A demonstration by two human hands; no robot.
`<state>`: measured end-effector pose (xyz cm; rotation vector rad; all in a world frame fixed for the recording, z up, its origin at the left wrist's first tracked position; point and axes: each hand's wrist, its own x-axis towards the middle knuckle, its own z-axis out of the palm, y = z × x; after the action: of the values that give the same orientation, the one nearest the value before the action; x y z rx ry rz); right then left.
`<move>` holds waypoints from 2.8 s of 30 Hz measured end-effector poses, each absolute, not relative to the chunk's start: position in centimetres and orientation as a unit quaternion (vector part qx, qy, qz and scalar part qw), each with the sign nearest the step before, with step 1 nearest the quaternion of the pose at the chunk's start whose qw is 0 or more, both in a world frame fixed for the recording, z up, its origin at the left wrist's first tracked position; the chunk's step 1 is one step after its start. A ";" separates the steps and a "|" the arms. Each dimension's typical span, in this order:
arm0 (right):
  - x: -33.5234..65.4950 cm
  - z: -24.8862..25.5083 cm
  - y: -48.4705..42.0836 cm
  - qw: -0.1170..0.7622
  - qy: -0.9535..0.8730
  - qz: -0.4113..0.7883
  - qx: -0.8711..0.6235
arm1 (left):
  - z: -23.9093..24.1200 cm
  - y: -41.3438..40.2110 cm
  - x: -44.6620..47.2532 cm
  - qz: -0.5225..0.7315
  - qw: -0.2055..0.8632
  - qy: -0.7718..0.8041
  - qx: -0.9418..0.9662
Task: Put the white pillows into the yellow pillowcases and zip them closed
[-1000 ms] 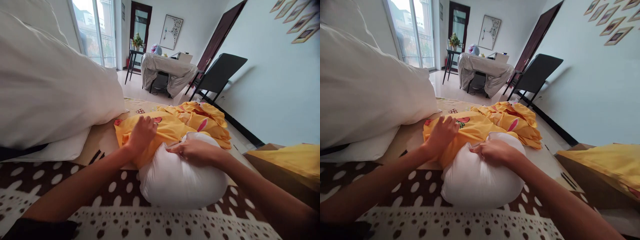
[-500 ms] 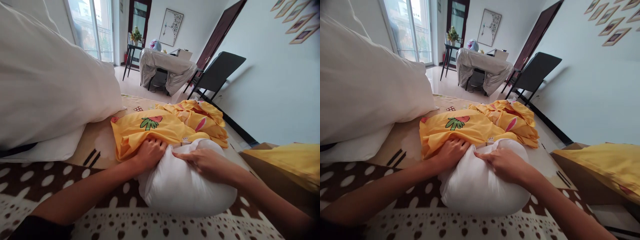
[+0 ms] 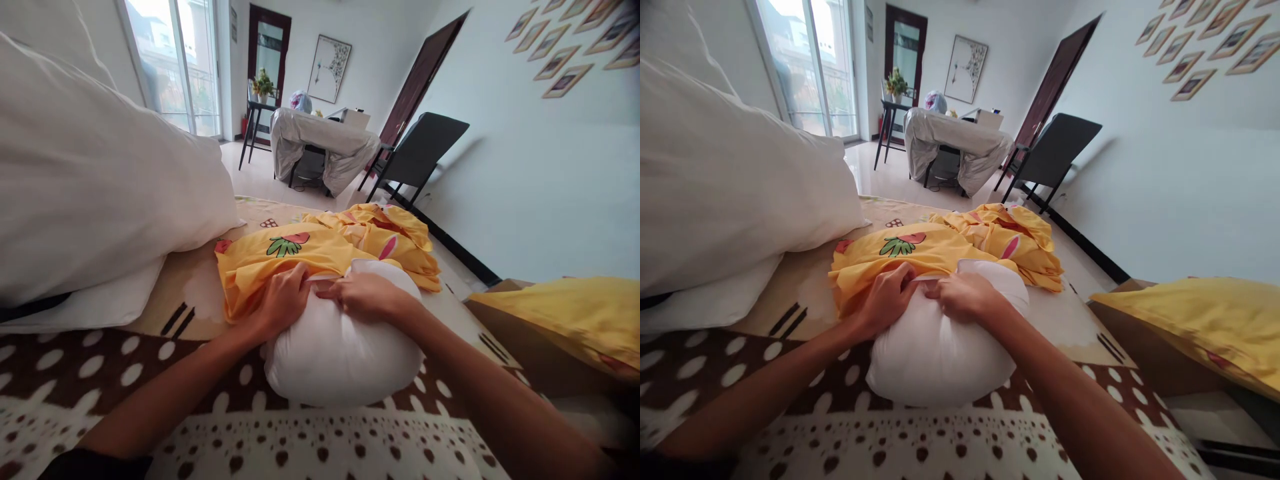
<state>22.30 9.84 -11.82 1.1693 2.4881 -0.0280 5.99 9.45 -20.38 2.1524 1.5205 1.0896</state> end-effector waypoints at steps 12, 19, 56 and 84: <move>23.0 -13.9 6.6 0.074 0.763 0.090 0.635 | -19.2 5.6 7.7 0.218 0.015 0.506 0.835; 22.7 -14.2 7.1 0.052 0.779 0.089 0.618 | -18.4 6.8 8.7 0.222 0.019 0.497 0.839; 31.7 -12.9 0.1 -0.396 0.618 0.046 0.677 | -17.2 5.0 9.1 0.399 0.001 0.496 0.772; 27.5 -24.0 0.0 -0.591 0.480 0.156 0.629 | -12.0 -1.2 9.7 0.173 -0.033 0.511 0.841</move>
<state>27.46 -0.02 -23.97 3.4362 2.6246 0.8526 9.74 -1.20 -12.04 2.7000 1.6395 0.5549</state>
